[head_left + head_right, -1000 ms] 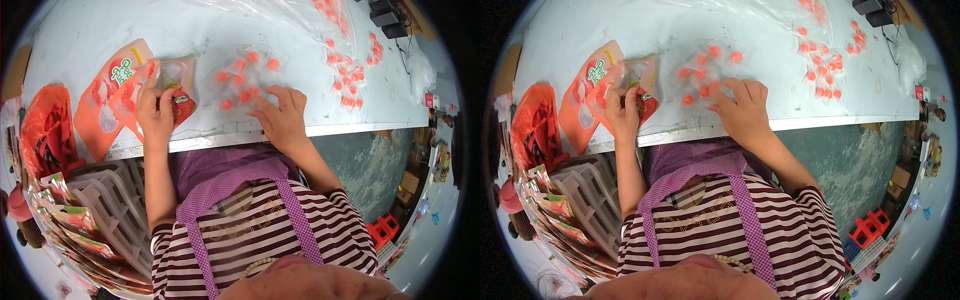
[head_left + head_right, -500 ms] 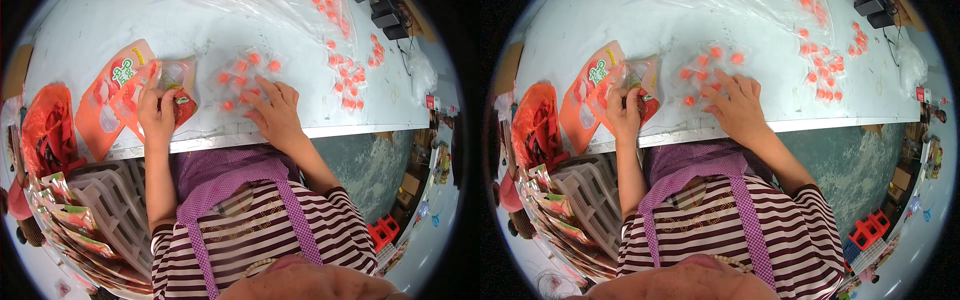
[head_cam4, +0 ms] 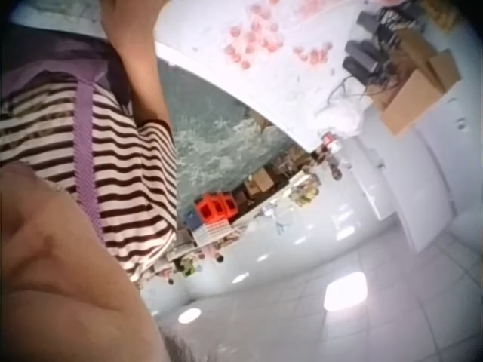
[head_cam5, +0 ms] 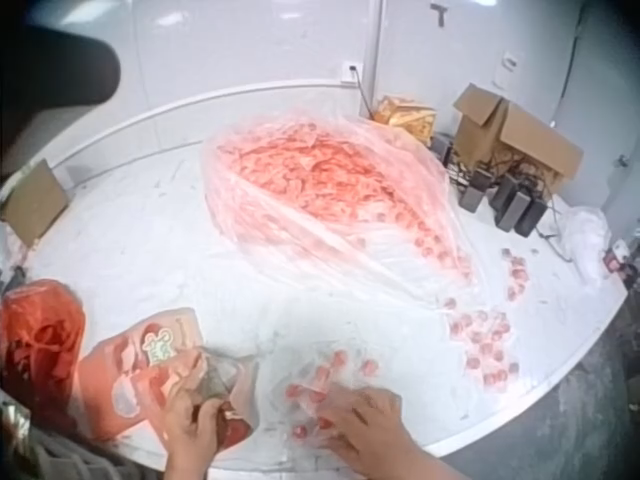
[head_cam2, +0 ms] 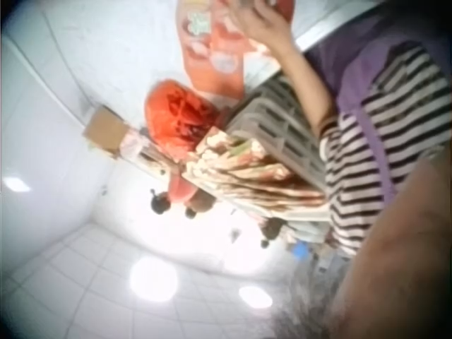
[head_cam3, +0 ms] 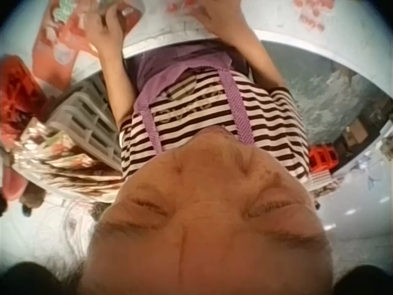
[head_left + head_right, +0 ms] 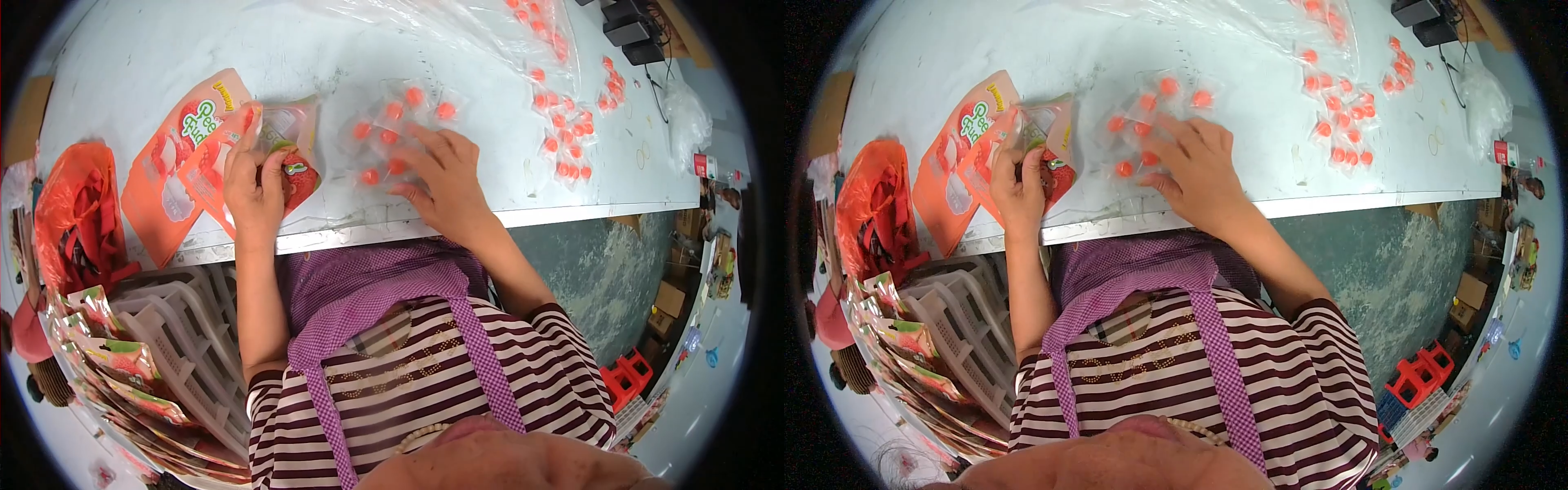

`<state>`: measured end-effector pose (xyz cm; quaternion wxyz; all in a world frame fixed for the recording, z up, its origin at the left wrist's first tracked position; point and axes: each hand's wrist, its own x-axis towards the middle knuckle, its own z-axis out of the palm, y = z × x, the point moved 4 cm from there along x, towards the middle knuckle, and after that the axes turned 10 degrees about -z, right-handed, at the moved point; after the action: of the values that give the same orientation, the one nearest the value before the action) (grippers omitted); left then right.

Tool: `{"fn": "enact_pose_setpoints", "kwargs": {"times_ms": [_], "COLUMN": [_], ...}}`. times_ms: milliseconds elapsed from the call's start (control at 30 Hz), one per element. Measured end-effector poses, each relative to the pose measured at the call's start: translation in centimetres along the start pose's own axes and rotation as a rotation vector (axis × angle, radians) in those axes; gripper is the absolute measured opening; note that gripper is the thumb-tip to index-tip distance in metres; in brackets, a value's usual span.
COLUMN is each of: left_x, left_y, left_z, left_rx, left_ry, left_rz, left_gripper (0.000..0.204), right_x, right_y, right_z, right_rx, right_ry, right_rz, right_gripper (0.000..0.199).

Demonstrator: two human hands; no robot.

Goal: Packaging small red candies into individual plastic bags.

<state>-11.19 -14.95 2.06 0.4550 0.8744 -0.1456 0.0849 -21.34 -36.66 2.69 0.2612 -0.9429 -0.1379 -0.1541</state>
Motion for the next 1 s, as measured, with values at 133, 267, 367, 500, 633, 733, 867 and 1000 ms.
{"fn": "enact_pose_setpoints", "kwargs": {"times_ms": [133, 267, 367, 500, 633, 733, 867, 1000], "left_x": [-0.2, -0.2, -0.6, -0.6, -0.3, -0.3, -0.4, -0.6], "left_y": [-1.1, -0.3, -0.7, -0.6, -0.9, -0.5, -1.5, -1.0], "left_z": [0.0, 0.1, 0.1, 0.1, 0.1, 0.0, 0.2, 0.2], "left_rx": [0.021, 0.016, -0.027, -0.027, 0.008, 0.045, 0.032, 0.037], "left_ry": [0.031, 0.053, 0.037, 0.037, 0.033, 0.051, 0.040, 0.042], "left_rz": [0.035, 0.101, 0.040, 0.022, 0.025, 0.091, 0.042, 0.075], "left_gripper": [0.014, 0.014, 0.015, 0.014, 0.012, 0.014, 0.012, 0.012], "right_x": [0.3, 1.2, 2.5, 2.3, -0.8, -2.3, -2.1, -0.9], "right_y": [2.1, 4.2, 2.8, 5.0, 11.1, 13.0, 11.1, 7.4], "right_z": [-1.5, -0.4, 0.3, -2.4, -8.3, -8.9, -7.1, -4.4], "right_rx": [-0.105, -0.118, 0.157, -0.021, -0.468, -0.869, -0.732, -0.526], "right_ry": [0.260, 0.199, 0.055, 0.252, 0.300, 0.147, 0.002, 0.166], "right_rz": [0.106, 0.219, 0.131, 0.020, 0.292, 0.389, 0.434, 0.194], "right_gripper": [0.050, 0.053, 0.052, 0.049, 0.044, 0.038, 0.032, 0.033]}}
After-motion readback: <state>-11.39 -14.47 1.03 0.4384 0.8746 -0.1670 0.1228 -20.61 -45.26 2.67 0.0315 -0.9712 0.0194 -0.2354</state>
